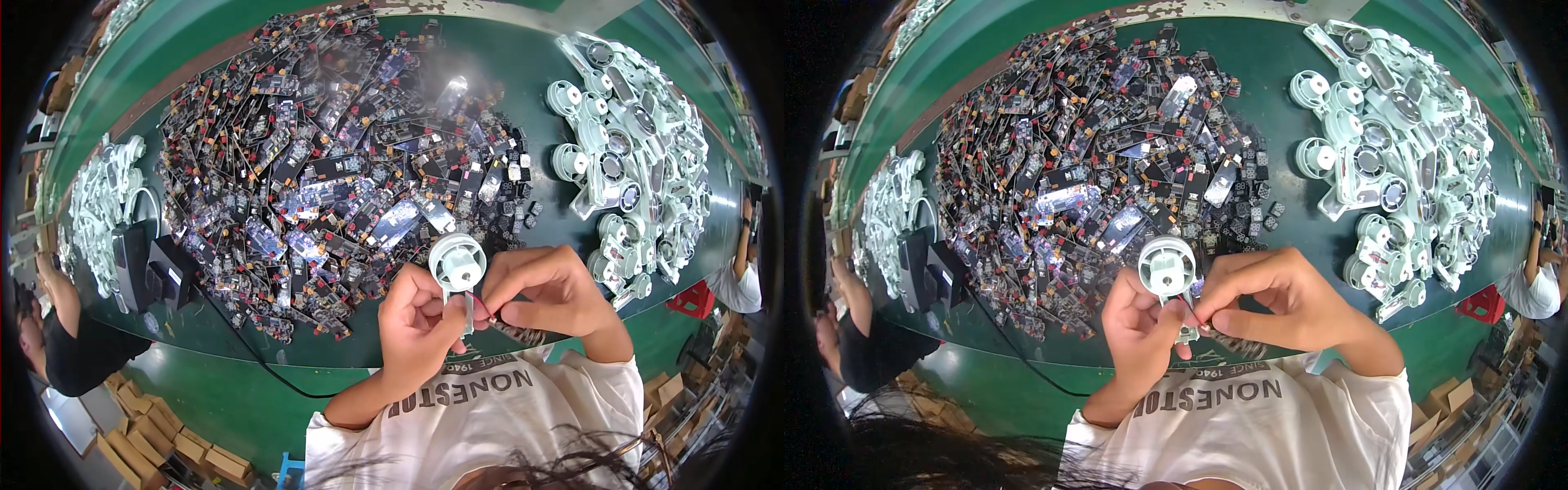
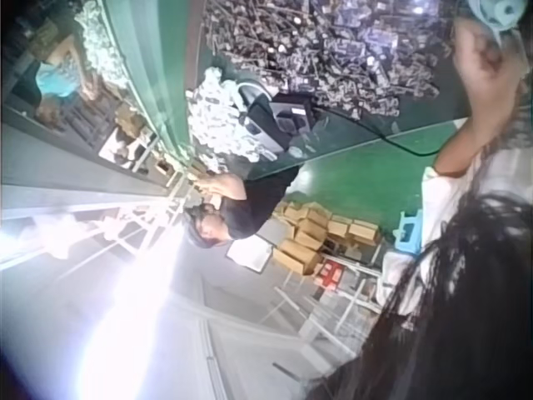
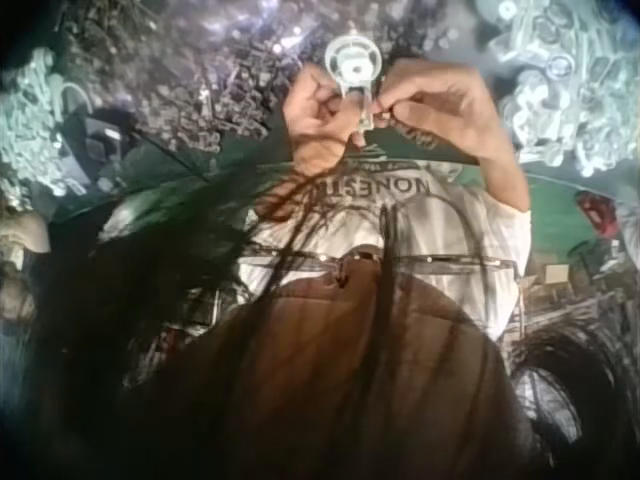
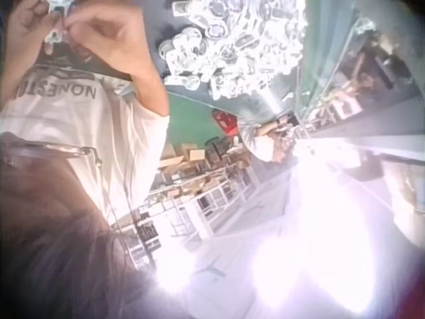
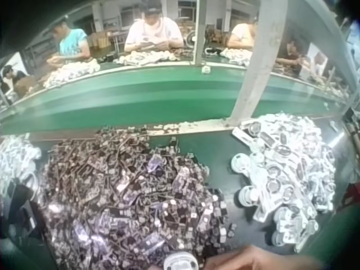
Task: Assembling small electronic components into white plastic housings on an assembly line.
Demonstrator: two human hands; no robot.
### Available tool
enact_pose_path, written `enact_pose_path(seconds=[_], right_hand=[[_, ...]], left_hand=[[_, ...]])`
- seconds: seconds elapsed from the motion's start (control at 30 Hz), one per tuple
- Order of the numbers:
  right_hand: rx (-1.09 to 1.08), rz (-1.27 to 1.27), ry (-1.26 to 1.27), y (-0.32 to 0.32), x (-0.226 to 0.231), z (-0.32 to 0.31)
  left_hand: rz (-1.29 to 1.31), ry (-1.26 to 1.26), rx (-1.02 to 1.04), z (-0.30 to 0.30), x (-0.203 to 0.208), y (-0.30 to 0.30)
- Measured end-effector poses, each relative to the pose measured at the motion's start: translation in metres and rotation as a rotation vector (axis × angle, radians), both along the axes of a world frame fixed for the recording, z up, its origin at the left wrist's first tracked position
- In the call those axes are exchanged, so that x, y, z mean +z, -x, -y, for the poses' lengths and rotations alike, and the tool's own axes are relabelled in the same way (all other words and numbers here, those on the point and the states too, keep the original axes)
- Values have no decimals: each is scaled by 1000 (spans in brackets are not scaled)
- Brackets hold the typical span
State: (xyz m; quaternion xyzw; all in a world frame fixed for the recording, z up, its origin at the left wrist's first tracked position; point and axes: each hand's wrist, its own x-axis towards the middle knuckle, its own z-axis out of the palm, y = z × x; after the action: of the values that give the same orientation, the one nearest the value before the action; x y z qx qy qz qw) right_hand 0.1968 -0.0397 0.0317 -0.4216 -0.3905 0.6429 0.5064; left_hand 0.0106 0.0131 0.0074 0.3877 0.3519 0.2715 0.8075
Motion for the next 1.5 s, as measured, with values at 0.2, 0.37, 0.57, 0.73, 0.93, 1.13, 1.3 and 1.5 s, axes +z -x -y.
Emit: enact_pose_path(seconds=[0.2, 0.37, 0.57, 0.73, 0.93, 1.13, 1.3, 1.5], right_hand=[[-95, 249, -92, 7, 3, 2], [-203, 783, -389, 14, -1, 2], [-213, 574, -320, 12, -7, 3], [-63, 311, -147, 5, -3, 2], [-238, 749, -468, 15, -2, 2], [-365, 965, -589, 16, 1, 4], [-361, 968, -623, 15, 0, 3], [-422, 943, -545, 17, -2, 5]], left_hand=[[-54, -31, 4, 6, -6, -6], [-21, 52, -15, 1, -2, -3], [-6, 103, -23, 0, -6, 1], [7, -2, 63, 3, -8, 2], [-36, -40, -26, 3, -5, 0], [229, -22, -62, 5, -2, 6], [304, 165, -223, -2, -9, 19], [288, 261, -208, -5, -9, 16]])
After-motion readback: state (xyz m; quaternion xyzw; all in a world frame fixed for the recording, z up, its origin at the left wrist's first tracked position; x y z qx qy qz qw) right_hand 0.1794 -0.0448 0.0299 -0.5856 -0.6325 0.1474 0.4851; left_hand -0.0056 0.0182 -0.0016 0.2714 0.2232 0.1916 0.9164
